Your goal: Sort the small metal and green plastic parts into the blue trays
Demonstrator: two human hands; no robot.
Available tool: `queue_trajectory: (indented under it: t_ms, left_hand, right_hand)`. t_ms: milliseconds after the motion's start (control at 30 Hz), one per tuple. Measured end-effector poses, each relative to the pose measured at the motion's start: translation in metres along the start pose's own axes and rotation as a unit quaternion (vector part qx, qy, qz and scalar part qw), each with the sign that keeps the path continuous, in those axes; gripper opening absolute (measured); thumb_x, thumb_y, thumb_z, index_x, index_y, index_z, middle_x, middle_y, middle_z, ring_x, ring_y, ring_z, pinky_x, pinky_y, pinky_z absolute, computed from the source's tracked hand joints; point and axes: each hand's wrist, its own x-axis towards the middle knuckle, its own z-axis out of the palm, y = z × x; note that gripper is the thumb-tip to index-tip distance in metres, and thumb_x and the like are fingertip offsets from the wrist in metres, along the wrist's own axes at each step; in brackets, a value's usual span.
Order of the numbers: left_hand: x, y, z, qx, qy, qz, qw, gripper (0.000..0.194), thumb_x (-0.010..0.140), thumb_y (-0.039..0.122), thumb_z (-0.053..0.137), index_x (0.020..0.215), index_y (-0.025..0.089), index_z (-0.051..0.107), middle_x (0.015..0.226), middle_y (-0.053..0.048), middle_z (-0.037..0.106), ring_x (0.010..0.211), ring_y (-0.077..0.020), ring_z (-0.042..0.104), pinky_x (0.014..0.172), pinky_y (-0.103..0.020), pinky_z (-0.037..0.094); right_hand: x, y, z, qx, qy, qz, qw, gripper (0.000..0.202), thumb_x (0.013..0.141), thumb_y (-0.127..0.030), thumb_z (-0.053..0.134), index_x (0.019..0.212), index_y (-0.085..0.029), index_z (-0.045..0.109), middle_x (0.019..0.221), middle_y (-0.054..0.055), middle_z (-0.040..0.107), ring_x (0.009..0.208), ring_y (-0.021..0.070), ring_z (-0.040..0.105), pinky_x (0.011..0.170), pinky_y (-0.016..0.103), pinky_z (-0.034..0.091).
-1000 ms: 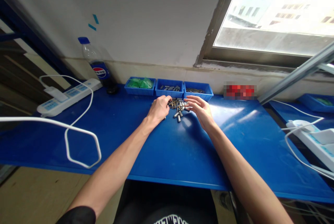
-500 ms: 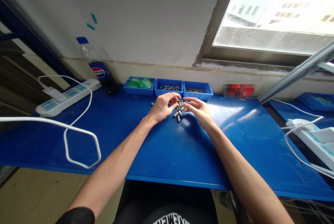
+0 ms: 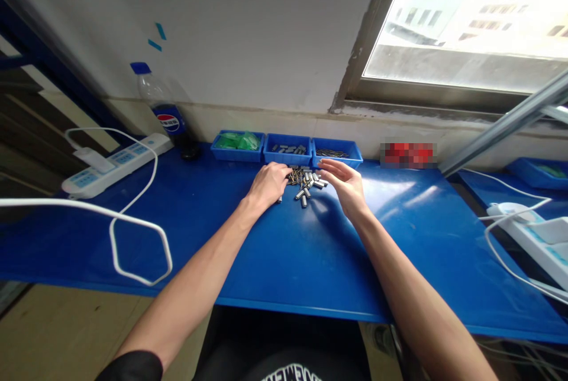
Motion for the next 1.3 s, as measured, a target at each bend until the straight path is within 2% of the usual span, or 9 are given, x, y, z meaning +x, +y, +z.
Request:
queue_trajectory:
  t_ms: [67, 133, 400, 600, 767, 967, 1067, 1167, 1300]
  left_hand:
    - [0.0, -0.002, 0.003, 0.005, -0.002, -0.007, 1.0, 0.032, 0.087, 0.006, 0.061, 0.112, 0.018, 0.077, 0.115, -0.009, 0.077, 0.111, -0.0253, 0.07, 0.104, -0.04, 0.056]
    - [0.001, -0.002, 0.004, 0.006, 0.002, -0.009, 1.0, 0.031, 0.087, 0.005, 0.06, 0.109, 0.019, 0.077, 0.111, -0.009, 0.078, 0.108, -0.0244, 0.07, 0.102, -0.038, 0.057]
    - [0.0, 0.002, 0.005, -0.023, -0.005, 0.0, 1.0, 0.03, 0.092, 0.007, 0.054, 0.107, 0.02, 0.076, 0.104, -0.008, 0.076, 0.1, -0.0219, 0.072, 0.096, -0.034, 0.057]
    - [-0.001, 0.006, 0.0, 0.016, 0.019, -0.019, 0.999, 0.022, 0.089, 0.015, 0.065, 0.108, 0.018, 0.075, 0.112, -0.011, 0.074, 0.106, -0.0273, 0.069, 0.099, -0.041, 0.057]
    - [-0.001, 0.004, -0.001, 0.001, -0.007, -0.045, 0.999, 0.028, 0.089, 0.009, 0.06, 0.11, 0.02, 0.075, 0.109, -0.009, 0.075, 0.102, -0.0242, 0.072, 0.095, -0.035, 0.059]
    - [0.0, 0.004, 0.003, -0.034, 0.003, -0.011, 0.999, 0.031, 0.091, 0.006, 0.057, 0.112, 0.02, 0.074, 0.109, -0.009, 0.077, 0.103, -0.0232, 0.074, 0.096, -0.033, 0.058]
    - [0.001, 0.007, 0.002, -0.088, 0.042, 0.006, 0.995, 0.031, 0.091, 0.005, 0.057, 0.113, 0.018, 0.074, 0.111, -0.009, 0.077, 0.103, -0.0226, 0.074, 0.098, -0.034, 0.058]
    - [0.003, 0.012, -0.002, -0.199, 0.084, -0.009, 0.976, 0.028, 0.089, 0.006, 0.062, 0.111, 0.018, 0.075, 0.105, -0.007, 0.08, 0.093, -0.0199, 0.076, 0.09, -0.032, 0.061]
    - [0.003, 0.018, -0.004, -0.296, 0.085, -0.036, 0.951, 0.024, 0.085, 0.009, 0.069, 0.107, 0.016, 0.077, 0.096, -0.005, 0.081, 0.085, -0.0192, 0.078, 0.083, -0.03, 0.064]
  right_hand:
    - [0.001, 0.0, -0.001, 0.011, -0.007, -0.01, 1.0, 0.059, 0.073, -0.048, 0.088, 0.126, -0.025, 0.072, 0.134, 0.011, 0.072, 0.118, 0.0301, 0.071, 0.107, 0.049, 0.054]
    - [0.002, 0.0, -0.002, 0.007, -0.012, -0.007, 1.0, 0.064, 0.072, -0.048, 0.088, 0.129, -0.025, 0.071, 0.14, 0.013, 0.068, 0.119, 0.0313, 0.07, 0.107, 0.05, 0.053]
    - [0.002, 0.002, -0.003, -0.011, -0.006, 0.002, 1.0, 0.046, 0.077, -0.043, 0.084, 0.117, -0.024, 0.075, 0.13, 0.012, 0.073, 0.111, 0.0306, 0.073, 0.101, 0.049, 0.056]
    - [0.001, -0.001, -0.002, -0.022, -0.01, 0.011, 1.0, 0.043, 0.076, -0.043, 0.084, 0.114, -0.024, 0.075, 0.128, 0.011, 0.074, 0.109, 0.0295, 0.073, 0.097, 0.046, 0.057]
    - [-0.002, -0.005, 0.0, -0.019, -0.014, 0.019, 1.0, 0.042, 0.077, -0.042, 0.083, 0.114, -0.023, 0.075, 0.126, 0.011, 0.074, 0.107, 0.0287, 0.073, 0.092, 0.044, 0.057]
    - [-0.002, -0.005, 0.0, -0.019, -0.022, 0.023, 0.999, 0.042, 0.076, -0.042, 0.083, 0.113, -0.023, 0.074, 0.121, 0.012, 0.076, 0.108, 0.0291, 0.072, 0.09, 0.043, 0.056]
    - [-0.002, -0.004, 0.0, -0.018, -0.02, 0.023, 0.999, 0.042, 0.076, -0.042, 0.083, 0.112, -0.023, 0.074, 0.12, 0.011, 0.077, 0.108, 0.0286, 0.072, 0.089, 0.042, 0.057]
    - [-0.002, -0.005, 0.001, -0.016, -0.02, 0.026, 0.999, 0.042, 0.076, -0.043, 0.083, 0.111, -0.023, 0.075, 0.116, 0.01, 0.078, 0.104, 0.0276, 0.073, 0.087, 0.041, 0.058]
    - [-0.003, -0.006, 0.002, -0.015, -0.034, 0.033, 0.999, 0.042, 0.077, -0.045, 0.082, 0.112, -0.022, 0.075, 0.108, 0.009, 0.08, 0.095, 0.0255, 0.074, 0.084, 0.04, 0.058]
